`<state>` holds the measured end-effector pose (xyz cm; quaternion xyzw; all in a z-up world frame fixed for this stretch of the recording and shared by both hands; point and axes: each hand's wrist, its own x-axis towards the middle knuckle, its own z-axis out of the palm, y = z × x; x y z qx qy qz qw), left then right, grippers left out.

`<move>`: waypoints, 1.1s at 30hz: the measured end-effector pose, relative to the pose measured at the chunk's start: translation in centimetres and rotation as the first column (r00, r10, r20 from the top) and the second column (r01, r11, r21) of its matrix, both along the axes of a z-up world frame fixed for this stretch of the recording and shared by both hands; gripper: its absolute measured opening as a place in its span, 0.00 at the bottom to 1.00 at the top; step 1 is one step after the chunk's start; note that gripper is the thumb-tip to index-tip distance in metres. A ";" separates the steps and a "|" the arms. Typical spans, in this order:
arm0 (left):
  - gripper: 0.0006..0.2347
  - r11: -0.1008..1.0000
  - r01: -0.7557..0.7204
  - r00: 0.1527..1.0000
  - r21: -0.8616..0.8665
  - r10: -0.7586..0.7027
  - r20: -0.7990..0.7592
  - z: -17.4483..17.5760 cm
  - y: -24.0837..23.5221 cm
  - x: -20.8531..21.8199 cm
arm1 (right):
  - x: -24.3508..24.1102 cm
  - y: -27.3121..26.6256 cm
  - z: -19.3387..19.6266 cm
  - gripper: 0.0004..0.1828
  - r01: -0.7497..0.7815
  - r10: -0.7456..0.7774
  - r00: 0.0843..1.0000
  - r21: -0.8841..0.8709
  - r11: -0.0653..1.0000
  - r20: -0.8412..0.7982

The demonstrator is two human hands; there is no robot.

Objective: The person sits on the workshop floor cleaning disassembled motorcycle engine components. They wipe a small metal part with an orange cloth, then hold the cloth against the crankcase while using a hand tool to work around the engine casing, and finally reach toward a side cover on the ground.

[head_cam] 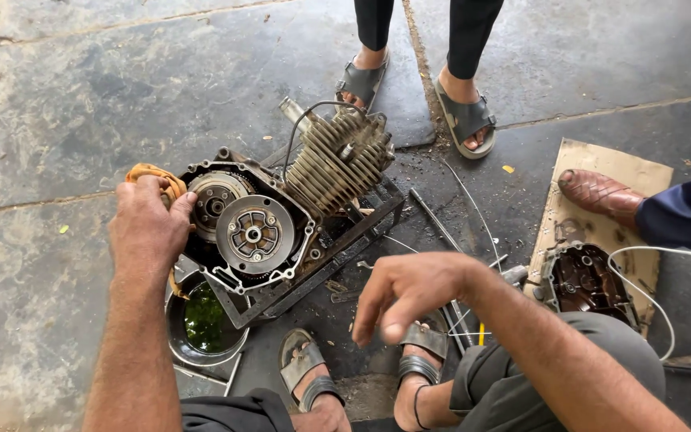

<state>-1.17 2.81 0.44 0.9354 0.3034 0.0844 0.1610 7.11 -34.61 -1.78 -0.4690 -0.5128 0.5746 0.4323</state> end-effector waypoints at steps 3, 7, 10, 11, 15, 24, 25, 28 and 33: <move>0.20 1.000 -0.016 1.000 -0.008 0.016 -0.004 0.4 -0.4 0.3 | -0.1 -1.0 1.3 0.44 -0.001 0.079 0.928 0.212 0.977 -0.364; 0.20 0.999 -0.039 0.999 -0.026 0.039 -0.012 0.5 -0.4 0.1 | 0.2 -2.1 1.9 0.45 0.194 -0.069 0.846 0.183 0.964 -0.529; 0.20 0.999 -0.029 1.000 -0.019 0.029 -0.002 0.1 -0.2 0.2 | 0.6 -1.8 1.6 0.48 0.263 -0.229 0.899 0.041 0.964 -0.372; 0.20 1.000 -0.025 1.000 -0.014 0.025 0.003 -0.1 -0.2 0.1 | 0.4 -1.4 1.8 0.52 0.301 -0.280 0.924 0.045 0.952 -0.261; 0.19 1.000 -0.010 0.999 -0.004 0.010 0.033 0.1 -0.3 0.1 | -0.4 0.6 1.8 0.57 0.381 -0.385 0.919 -0.056 0.923 -0.084; 0.19 1.000 -0.006 0.999 -0.028 0.008 0.039 -0.1 0.0 0.1 | -1.5 1.9 1.4 0.54 0.406 -0.373 0.911 -0.226 0.885 0.176; 0.19 1.000 -0.006 0.999 -0.028 0.007 0.038 -0.2 0.0 0.0 | -1.6 1.9 1.3 0.54 0.406 -0.373 0.911 -0.227 0.885 0.175; 0.19 1.000 -0.002 0.999 -0.023 0.003 0.042 -0.1 -0.1 0.1 | -1.8 2.3 1.3 0.48 0.408 -0.309 0.867 -0.201 0.891 0.392; 0.19 0.998 -0.029 1.000 -0.054 0.030 0.010 0.2 -0.3 0.2 | -2.1 2.7 0.7 0.39 0.405 -0.064 0.668 -0.291 0.867 0.741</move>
